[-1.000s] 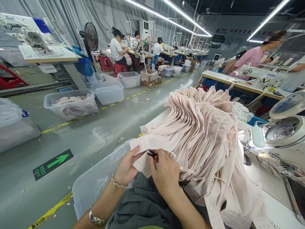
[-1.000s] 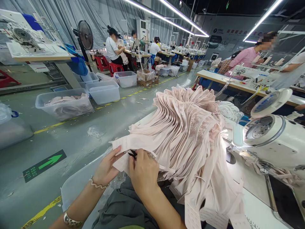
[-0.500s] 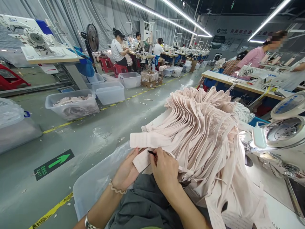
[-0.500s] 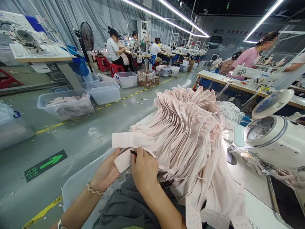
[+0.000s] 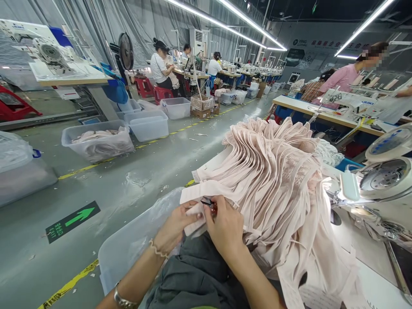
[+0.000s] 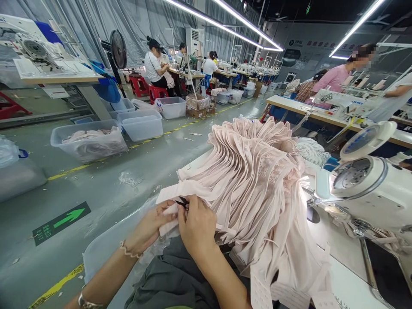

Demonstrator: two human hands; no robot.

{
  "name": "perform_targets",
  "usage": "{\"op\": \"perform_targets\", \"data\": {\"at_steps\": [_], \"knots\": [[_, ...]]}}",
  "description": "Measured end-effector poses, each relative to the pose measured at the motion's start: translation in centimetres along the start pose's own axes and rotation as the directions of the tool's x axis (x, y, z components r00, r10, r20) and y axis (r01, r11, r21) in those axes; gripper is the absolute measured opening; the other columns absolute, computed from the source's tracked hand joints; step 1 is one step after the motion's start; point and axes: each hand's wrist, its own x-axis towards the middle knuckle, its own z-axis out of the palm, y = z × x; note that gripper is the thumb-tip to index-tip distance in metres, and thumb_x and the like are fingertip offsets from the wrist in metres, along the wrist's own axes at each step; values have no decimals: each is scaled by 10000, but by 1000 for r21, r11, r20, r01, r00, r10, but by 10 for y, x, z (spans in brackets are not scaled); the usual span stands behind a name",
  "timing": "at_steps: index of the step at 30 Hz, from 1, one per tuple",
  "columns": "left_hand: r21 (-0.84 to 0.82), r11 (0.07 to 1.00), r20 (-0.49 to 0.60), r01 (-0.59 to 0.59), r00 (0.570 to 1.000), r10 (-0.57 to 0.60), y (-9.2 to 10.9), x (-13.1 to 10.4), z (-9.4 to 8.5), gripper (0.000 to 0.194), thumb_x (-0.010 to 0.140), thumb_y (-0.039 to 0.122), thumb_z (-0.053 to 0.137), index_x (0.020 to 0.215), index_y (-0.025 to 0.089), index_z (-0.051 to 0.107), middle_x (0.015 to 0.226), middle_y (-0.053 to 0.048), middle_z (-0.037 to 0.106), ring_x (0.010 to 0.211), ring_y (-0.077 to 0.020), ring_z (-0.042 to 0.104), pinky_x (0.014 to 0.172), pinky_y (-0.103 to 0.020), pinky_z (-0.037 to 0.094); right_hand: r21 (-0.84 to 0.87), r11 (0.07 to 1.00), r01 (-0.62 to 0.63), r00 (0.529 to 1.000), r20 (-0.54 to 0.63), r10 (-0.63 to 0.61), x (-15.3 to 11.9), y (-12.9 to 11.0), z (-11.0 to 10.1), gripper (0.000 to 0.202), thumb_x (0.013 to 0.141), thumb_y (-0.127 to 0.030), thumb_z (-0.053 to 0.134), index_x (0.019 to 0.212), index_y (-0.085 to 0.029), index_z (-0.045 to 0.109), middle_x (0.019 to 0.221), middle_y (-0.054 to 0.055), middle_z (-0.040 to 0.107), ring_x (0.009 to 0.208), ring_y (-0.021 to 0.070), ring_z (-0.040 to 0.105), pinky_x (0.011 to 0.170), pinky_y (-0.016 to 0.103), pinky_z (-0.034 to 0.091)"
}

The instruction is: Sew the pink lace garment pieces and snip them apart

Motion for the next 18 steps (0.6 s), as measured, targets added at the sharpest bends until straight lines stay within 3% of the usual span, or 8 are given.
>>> {"op": "perform_targets", "data": {"at_steps": [4, 10, 14, 18], "knots": [[-203, 973, -132, -110, 988, 84, 9, 13, -1, 529, 612, 170, 844, 1113, 202, 673, 1065, -61, 734, 943, -237, 684, 767, -273, 546, 69, 997, 31, 999, -45, -28, -9, 0, -2, 155, 955, -308, 463, 969, -193, 565, 757, 14, 681, 648, 158, 645, 568, 251, 354], [-283, 951, -108, -126, 989, 99, 17, 15, 4, 669, 669, 147, 789, 1303, 192, 579, 1126, -77, 723, 999, -251, 682, 813, -306, 558, -2, 1000, 21, 1000, -11, -21, -14, -2, -3, 121, 939, -292, 489, 945, -194, 560, 797, 20, 706, 659, 169, 664, 554, 262, 350], [-279, 956, -85, -86, 994, 64, 13, 12, 3, 625, 714, 113, 744, 1311, 194, 576, 1161, -80, 711, 990, -233, 691, 789, -274, 563, -78, 997, 1, 1000, 19, 0, -10, -6, 0, 66, 904, -269, 564, 929, -209, 566, 750, -2, 699, 611, 167, 654, 519, 272, 326], [-343, 939, -65, -33, 998, 12, 2, 11, 1, 420, 750, 112, 728, 1163, 159, 671, 1045, -80, 745, 940, -222, 701, 825, -284, 564, -191, 981, 38, 996, 81, -22, -4, -4, 7, 34, 879, -216, 599, 877, -217, 565, 719, -7, 696, 566, 163, 634, 483, 275, 276]]}}
